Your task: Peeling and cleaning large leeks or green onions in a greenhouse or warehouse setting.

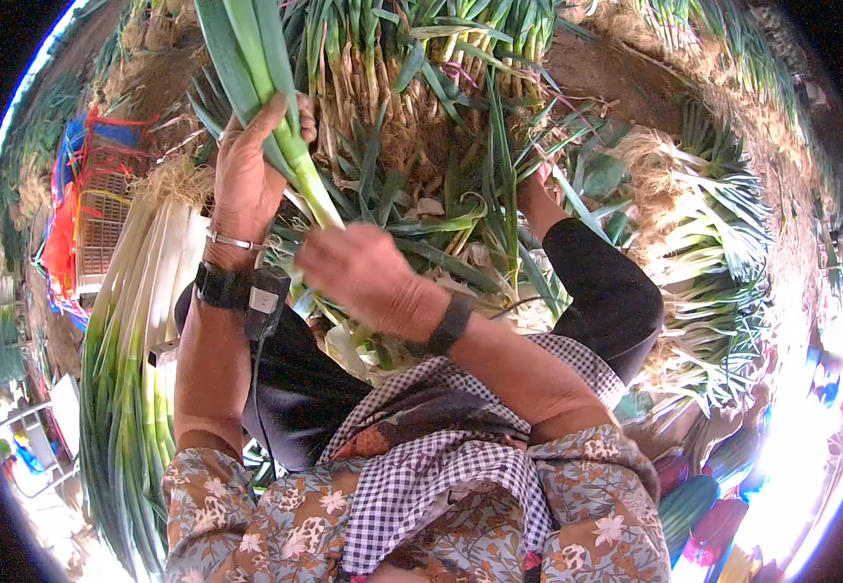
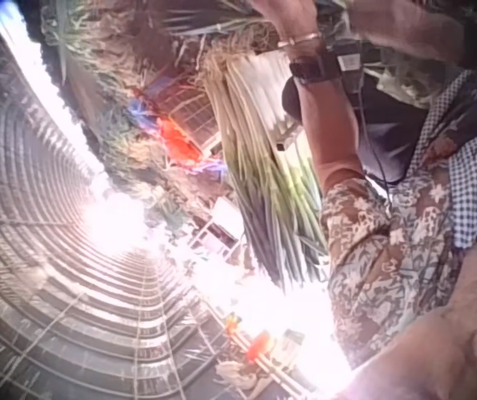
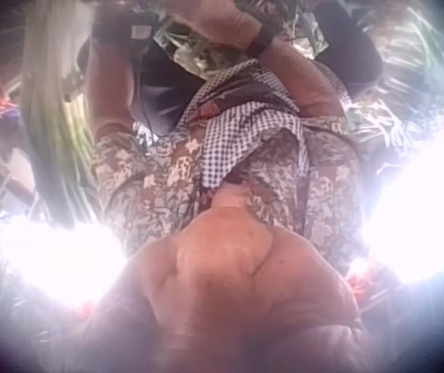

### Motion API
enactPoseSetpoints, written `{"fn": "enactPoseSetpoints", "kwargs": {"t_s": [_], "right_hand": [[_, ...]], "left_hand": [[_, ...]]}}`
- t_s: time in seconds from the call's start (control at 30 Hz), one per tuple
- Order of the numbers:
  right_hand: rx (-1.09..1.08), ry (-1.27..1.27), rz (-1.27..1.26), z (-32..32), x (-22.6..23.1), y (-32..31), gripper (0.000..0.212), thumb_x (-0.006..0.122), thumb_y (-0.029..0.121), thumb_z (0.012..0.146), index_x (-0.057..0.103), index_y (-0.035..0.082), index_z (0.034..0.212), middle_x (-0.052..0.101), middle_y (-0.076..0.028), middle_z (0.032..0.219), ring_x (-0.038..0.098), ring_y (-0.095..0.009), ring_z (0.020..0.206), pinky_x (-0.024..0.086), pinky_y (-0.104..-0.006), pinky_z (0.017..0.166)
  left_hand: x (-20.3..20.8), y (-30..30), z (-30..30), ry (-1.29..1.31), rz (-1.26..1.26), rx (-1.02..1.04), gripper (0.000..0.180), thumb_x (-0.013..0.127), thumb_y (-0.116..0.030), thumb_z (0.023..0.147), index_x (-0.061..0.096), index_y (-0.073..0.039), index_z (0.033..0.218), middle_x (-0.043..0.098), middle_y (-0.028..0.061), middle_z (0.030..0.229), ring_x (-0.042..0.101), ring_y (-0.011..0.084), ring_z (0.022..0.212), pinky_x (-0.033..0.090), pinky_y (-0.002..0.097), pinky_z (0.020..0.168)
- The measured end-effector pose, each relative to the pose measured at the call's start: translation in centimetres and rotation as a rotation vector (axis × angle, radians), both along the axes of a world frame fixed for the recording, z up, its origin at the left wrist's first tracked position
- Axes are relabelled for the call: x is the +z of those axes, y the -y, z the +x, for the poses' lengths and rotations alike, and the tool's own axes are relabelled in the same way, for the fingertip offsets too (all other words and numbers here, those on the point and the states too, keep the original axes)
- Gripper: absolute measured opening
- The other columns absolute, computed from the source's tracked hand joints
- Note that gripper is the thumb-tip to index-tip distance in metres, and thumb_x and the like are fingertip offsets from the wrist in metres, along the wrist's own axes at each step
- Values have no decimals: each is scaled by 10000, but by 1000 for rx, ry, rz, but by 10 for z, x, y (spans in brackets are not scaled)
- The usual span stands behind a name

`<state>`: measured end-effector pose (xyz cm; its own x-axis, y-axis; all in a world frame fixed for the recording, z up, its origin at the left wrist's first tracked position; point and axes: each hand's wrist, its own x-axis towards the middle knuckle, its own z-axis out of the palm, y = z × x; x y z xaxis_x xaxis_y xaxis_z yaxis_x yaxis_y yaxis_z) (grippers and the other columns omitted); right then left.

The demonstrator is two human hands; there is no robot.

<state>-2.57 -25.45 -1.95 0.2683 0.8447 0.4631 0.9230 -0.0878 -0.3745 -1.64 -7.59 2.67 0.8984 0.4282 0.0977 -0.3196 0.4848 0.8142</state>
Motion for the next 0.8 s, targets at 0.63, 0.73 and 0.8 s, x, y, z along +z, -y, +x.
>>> {"fn": "enactPoseSetpoints", "kwargs": {"t_s": [0.63, 0.73, 0.8], "right_hand": [[-102, -288, -1050, 54, -177, 179, 313, 617, 287, 781, 674, -18, 827, 663, -205, 863, 649, -362, 848, 516, -433, 759], [39, -219, -896, 56, -98, 129, 236, 584, 197, 805, 632, 5, 934, 637, -185, 915, 632, -343, 886, 512, -430, 741], [-55, -237, -407, 51, -33, 84, 245, 579, 142, 842, 577, 6, 1046, 609, -177, 949, 617, -334, 907, 507, -427, 746]], "left_hand": [[15, -160, -57, 421, -136, 112, 555, 700, -448, 803, 503, -29, 1109, 548, 114, 928, 506, 200, 809, 473, 342, 736], [14, -138, -59, 374, -178, 205, 570, 701, -458, 795, 504, -32, 1117, 540, 114, 921, 510, 214, 839, 480, 349, 772], [16, -118, -53, 265, -162, 398, 590, 684, -480, 806, 486, -37, 1142, 536, 118, 907, 536, 246, 852, 503, 392, 800]]}}
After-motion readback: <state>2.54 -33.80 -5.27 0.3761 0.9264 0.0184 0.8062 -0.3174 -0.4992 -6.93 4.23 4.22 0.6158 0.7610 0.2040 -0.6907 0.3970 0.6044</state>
